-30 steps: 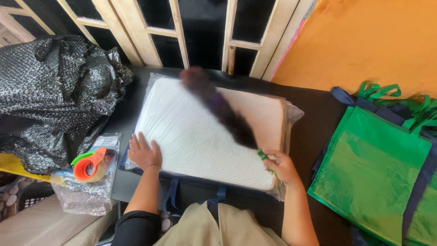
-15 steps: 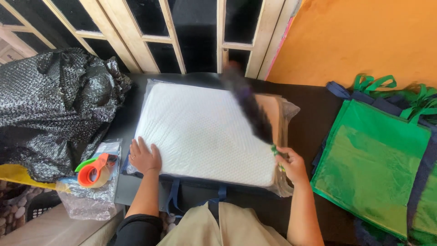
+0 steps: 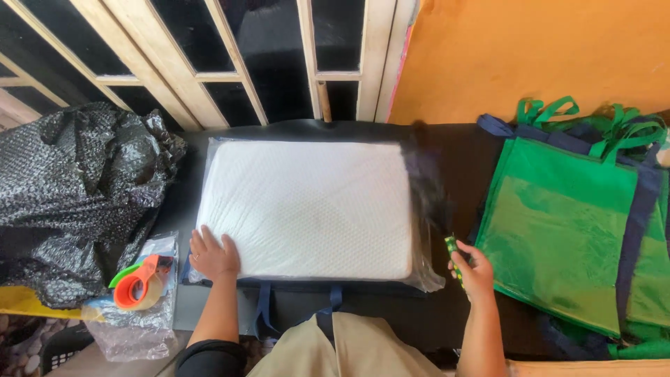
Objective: Cleaning a pillow and a tote bag with a duster, placing the pillow in the bag, and then wrapping the bag in bubble wrap.
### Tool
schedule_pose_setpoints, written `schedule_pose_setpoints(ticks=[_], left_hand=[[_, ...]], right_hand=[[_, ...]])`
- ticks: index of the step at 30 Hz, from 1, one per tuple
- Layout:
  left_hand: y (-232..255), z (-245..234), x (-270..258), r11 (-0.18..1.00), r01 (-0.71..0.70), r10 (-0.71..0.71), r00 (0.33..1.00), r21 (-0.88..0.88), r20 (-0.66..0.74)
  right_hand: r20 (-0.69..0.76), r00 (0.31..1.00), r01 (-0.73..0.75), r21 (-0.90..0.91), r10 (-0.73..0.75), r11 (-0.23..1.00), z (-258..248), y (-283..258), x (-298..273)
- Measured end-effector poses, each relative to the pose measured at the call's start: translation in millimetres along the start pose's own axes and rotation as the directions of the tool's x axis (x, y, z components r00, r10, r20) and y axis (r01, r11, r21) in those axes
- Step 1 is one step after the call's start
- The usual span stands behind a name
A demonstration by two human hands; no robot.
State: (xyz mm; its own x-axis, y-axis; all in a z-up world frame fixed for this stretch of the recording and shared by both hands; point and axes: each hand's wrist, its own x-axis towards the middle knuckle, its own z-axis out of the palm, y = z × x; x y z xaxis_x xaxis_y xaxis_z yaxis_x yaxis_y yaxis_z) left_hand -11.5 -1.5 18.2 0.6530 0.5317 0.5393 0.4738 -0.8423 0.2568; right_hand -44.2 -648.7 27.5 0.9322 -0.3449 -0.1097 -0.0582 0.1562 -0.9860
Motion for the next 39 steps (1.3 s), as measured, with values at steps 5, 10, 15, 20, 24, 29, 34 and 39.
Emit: schedule_pose_setpoints(ticks=[5, 10, 15, 20, 24, 29, 34, 39], left_hand=[[1, -6, -1, 1.0, -0.017, 0.017, 1.0, -0.01, -0.007], [3, -7, -1, 1.0, 0.003, -0.003, 1.0, -0.011, 0.005], [1, -6, -2, 1.0, 0.015, -0.015, 1.0, -0.004, 0.022], [0, -4, -3, 1.0, -0.008, 0.007, 1.0, -0.013, -0.008], [1, -4, -3, 1.0, -0.023, 0.023, 0.999, 0.011, -0.045], [4, -11, 0, 0.999, 0.036, -0.035, 0.999, -0.031, 0.031], [-6, -27, 11, 0.936, 0.268, -0.218, 0.95, -0.23, 0.222], [-39, -24, 3, 0.654, 0.684, -0.532, 0.72, -0.324, 0.446]], right_hand=[[0.447, 0.888, -0.087, -0.073, 0.111, 0.994, -11, -7, -19], [0.361, 0.919, -0.102, -0.177, 0.161, 0.979, -16, -27, -18], [-0.018, 1.0, -0.016, -0.109, 0.014, 0.994, -10, -14, 1], [0.254, 0.967, -0.016, -0.055, 0.029, 0.998, -1, -15, -8], [0.485, 0.869, -0.045, -0.132, 0.104, 0.99, 15, -41, -24], [0.09, 0.995, -0.01, -0.285, 0.037, 0.959, -12, -26, -4], [-0.33, 0.917, -0.013, -0.588, -0.226, 0.808, -65, -21, 9], [-0.392, 0.801, -0.282, -0.913, -0.453, 0.294, -96, 18, 21]])
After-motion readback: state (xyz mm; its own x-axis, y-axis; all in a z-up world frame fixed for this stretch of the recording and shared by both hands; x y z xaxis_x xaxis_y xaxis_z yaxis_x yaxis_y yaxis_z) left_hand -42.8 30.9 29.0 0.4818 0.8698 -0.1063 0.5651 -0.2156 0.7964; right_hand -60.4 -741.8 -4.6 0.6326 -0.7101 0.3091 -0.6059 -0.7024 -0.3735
